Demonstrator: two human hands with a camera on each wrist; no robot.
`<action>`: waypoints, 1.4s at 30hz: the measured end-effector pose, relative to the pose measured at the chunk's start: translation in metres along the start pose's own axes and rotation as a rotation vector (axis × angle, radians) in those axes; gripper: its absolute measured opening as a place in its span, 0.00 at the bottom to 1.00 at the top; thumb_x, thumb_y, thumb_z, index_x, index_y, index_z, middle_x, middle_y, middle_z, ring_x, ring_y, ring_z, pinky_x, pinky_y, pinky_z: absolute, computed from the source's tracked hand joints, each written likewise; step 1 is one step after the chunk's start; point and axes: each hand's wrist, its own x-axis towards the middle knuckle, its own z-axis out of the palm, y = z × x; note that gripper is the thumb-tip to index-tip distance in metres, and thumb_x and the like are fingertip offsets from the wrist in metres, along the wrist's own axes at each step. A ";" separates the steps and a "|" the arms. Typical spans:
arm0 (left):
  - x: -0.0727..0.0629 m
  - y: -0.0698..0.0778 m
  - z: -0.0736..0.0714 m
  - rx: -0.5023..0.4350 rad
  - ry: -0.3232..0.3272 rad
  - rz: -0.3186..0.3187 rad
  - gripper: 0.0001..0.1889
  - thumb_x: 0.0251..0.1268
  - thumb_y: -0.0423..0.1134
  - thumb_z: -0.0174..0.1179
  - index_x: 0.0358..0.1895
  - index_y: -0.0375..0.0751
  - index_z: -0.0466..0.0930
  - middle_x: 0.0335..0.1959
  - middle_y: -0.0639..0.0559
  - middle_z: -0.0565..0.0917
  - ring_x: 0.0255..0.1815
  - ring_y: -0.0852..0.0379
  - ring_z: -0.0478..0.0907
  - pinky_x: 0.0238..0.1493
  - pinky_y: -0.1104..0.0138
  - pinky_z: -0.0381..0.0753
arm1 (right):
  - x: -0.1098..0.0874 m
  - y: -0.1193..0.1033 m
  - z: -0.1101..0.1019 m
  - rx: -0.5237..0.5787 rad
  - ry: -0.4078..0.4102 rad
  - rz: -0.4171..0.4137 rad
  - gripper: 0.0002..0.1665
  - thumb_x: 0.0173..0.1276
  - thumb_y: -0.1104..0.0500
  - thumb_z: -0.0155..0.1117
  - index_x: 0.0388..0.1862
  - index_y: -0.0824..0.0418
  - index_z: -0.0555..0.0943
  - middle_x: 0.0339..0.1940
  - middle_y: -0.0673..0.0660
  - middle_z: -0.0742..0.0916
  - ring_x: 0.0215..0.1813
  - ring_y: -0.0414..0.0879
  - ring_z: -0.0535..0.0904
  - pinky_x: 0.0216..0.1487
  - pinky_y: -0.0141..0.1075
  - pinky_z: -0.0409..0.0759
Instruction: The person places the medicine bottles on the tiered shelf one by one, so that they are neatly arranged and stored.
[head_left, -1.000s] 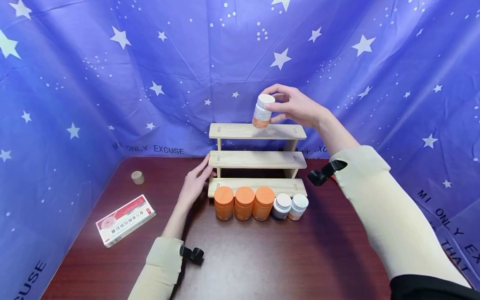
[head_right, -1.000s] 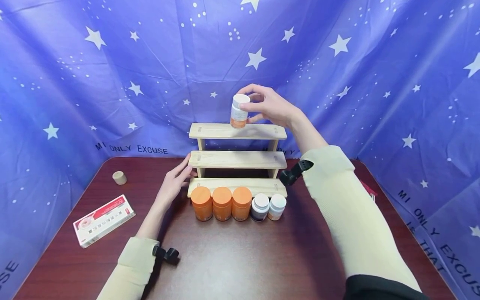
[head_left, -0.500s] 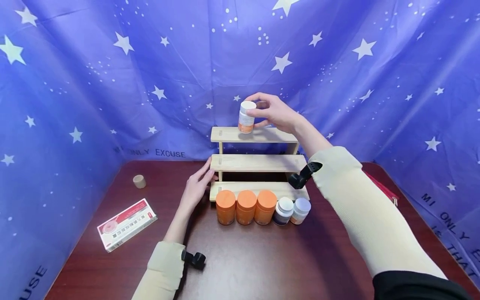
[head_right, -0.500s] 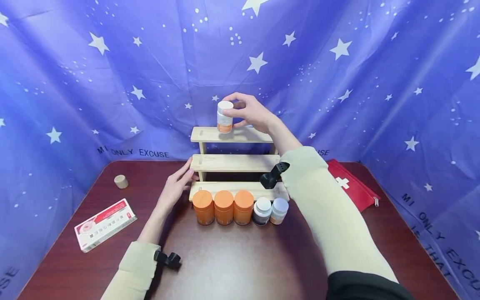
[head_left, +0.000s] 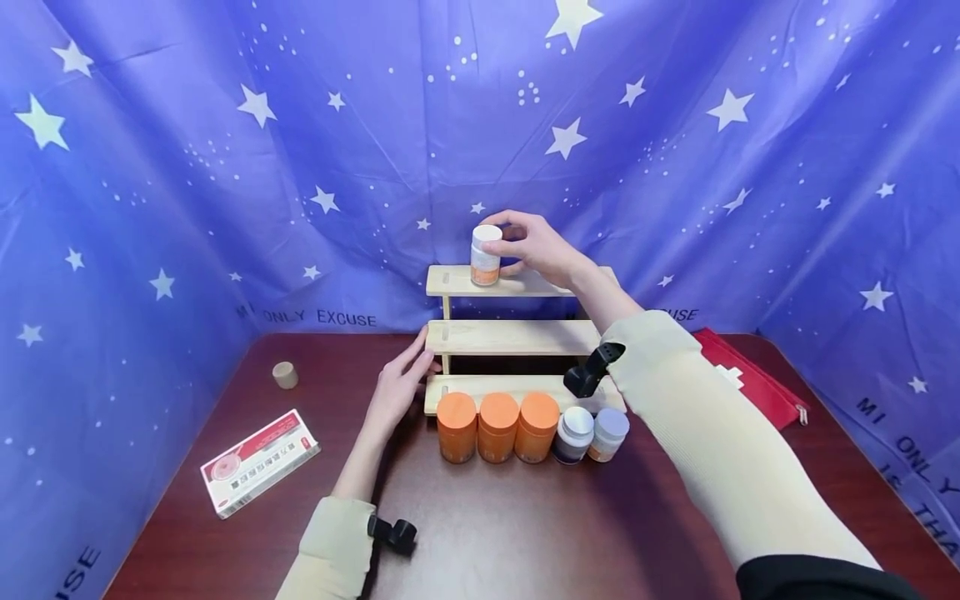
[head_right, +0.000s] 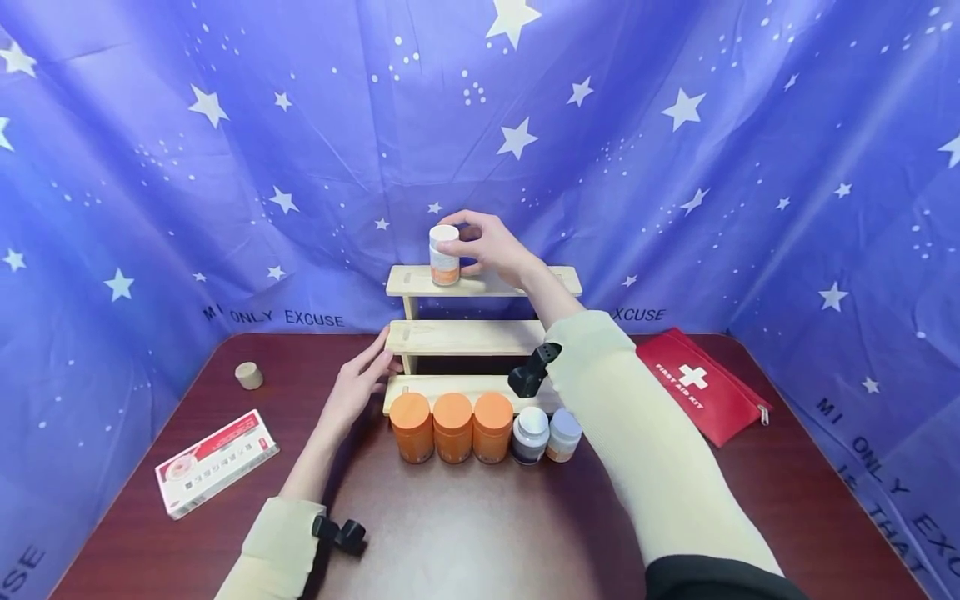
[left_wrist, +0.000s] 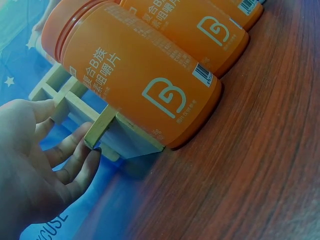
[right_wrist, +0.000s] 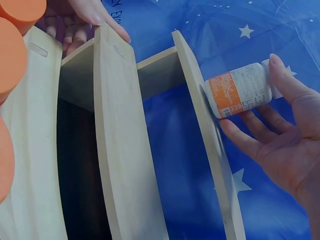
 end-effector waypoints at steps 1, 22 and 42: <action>-0.001 0.000 0.000 0.003 0.001 0.001 0.26 0.79 0.54 0.54 0.77 0.71 0.65 0.46 0.36 0.90 0.50 0.49 0.85 0.46 0.61 0.89 | 0.000 0.001 0.001 -0.006 0.000 0.001 0.24 0.73 0.61 0.67 0.67 0.58 0.77 0.49 0.54 0.83 0.55 0.47 0.81 0.56 0.54 0.89; 0.000 -0.001 0.000 0.009 0.021 0.007 0.26 0.78 0.55 0.55 0.76 0.72 0.66 0.45 0.38 0.91 0.48 0.50 0.85 0.44 0.61 0.88 | 0.002 0.005 0.011 -0.012 0.050 0.023 0.32 0.72 0.61 0.69 0.73 0.58 0.72 0.55 0.61 0.82 0.56 0.50 0.81 0.61 0.51 0.87; -0.003 -0.003 0.001 -0.017 0.025 0.024 0.27 0.78 0.56 0.55 0.77 0.67 0.66 0.44 0.37 0.90 0.50 0.46 0.86 0.50 0.51 0.89 | -0.047 0.032 -0.002 -0.020 0.087 -0.047 0.32 0.74 0.59 0.67 0.74 0.64 0.71 0.65 0.70 0.81 0.60 0.53 0.84 0.63 0.43 0.86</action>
